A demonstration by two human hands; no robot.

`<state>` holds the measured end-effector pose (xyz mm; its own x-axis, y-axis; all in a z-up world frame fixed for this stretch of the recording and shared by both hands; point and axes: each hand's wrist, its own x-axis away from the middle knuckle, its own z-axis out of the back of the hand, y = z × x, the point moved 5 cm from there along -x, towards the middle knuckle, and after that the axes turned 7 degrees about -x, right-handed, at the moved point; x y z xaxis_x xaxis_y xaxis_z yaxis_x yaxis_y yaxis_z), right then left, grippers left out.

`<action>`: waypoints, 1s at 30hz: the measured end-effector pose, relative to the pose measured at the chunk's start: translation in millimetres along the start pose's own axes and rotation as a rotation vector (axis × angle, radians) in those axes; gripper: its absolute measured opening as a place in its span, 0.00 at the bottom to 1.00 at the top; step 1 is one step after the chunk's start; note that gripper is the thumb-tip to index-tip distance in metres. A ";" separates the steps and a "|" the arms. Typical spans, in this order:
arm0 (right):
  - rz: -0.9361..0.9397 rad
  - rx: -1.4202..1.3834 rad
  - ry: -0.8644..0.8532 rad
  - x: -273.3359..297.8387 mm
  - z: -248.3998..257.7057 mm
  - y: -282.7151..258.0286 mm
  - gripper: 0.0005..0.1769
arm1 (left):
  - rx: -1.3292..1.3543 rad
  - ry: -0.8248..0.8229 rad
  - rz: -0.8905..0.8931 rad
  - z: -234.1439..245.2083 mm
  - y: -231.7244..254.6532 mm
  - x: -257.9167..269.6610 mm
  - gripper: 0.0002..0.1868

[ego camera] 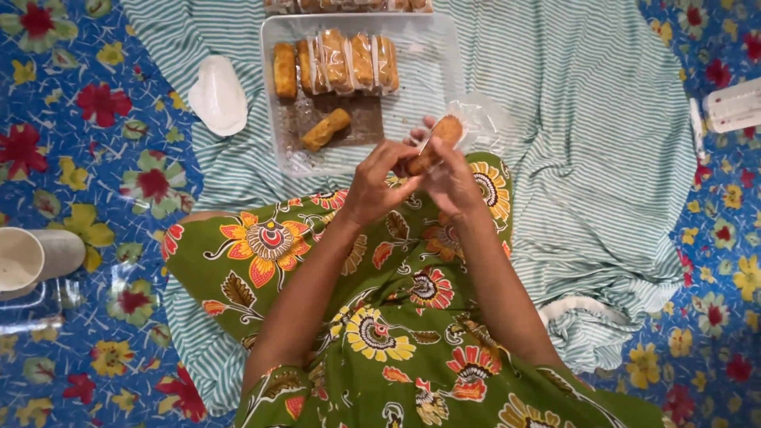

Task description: Wrapping individual rectangular food items in clear plastic film sheets.

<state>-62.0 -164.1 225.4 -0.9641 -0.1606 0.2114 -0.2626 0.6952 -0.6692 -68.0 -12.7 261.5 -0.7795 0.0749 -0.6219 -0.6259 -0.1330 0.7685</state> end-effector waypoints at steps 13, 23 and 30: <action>0.131 -0.423 -0.116 -22.5 27.2 -27.1 0.28 | 0.073 0.026 -0.023 -1.2 11.9 5.3 0.20; 0.102 -0.318 -0.005 -27.1 63.7 -14.3 0.24 | 0.071 -0.023 -0.090 1.7 22.9 2.4 0.20; 0.071 -0.302 0.018 -25.5 72.2 -10.6 0.25 | -0.018 -0.055 -0.187 0.6 21.8 7.6 0.11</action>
<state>-37.5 -217.9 175.6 -0.9781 -0.0937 0.1860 -0.1684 0.8812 -0.4417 -87.7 -14.4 273.6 -0.6504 0.1537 -0.7439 -0.7596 -0.1295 0.6373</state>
